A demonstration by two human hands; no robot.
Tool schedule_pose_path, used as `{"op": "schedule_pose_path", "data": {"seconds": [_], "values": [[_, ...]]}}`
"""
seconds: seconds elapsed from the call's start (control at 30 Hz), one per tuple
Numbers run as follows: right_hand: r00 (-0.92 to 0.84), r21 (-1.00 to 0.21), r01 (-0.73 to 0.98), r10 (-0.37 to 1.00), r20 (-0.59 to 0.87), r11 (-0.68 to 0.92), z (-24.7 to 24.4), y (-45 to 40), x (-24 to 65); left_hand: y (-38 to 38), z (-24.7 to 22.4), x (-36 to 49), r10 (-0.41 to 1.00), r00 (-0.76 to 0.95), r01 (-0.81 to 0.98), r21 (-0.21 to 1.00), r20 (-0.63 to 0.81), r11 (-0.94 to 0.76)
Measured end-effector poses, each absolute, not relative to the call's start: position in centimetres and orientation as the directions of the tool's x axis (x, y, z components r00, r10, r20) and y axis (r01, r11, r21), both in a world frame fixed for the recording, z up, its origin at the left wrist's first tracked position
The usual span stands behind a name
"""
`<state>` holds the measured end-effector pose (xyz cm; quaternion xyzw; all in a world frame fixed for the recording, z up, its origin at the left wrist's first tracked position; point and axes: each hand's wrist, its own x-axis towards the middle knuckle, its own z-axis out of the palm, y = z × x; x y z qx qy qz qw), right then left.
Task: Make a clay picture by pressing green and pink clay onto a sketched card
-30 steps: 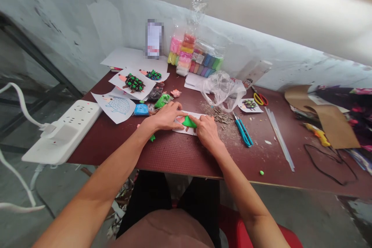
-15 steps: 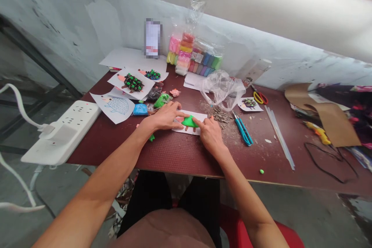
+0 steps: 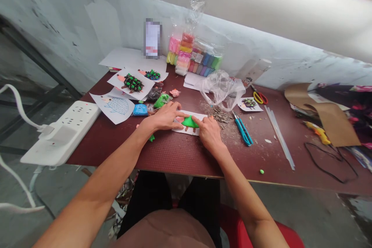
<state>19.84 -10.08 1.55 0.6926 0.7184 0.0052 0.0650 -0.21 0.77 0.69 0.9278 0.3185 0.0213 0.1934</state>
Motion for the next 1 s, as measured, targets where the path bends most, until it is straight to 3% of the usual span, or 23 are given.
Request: {"op": "schedule_pose_path", "data": {"seconds": [0.5, 1.0], "values": [[-0.048, 0.135, 0.989, 0.994, -0.103, 0.062, 1.7, -11.4, 20.2, 0.7, 0.5, -0.2, 0.61, 0.79, 0.584, 0.386, -0.067, -0.714], [-0.079, 0.135, 0.988, 0.997, -0.004, 0.079, 0.8, -11.9, 21.1, 0.8, 0.6, -0.3, 0.61, 0.789, 0.586, 0.395, -0.078, -0.708]]}}
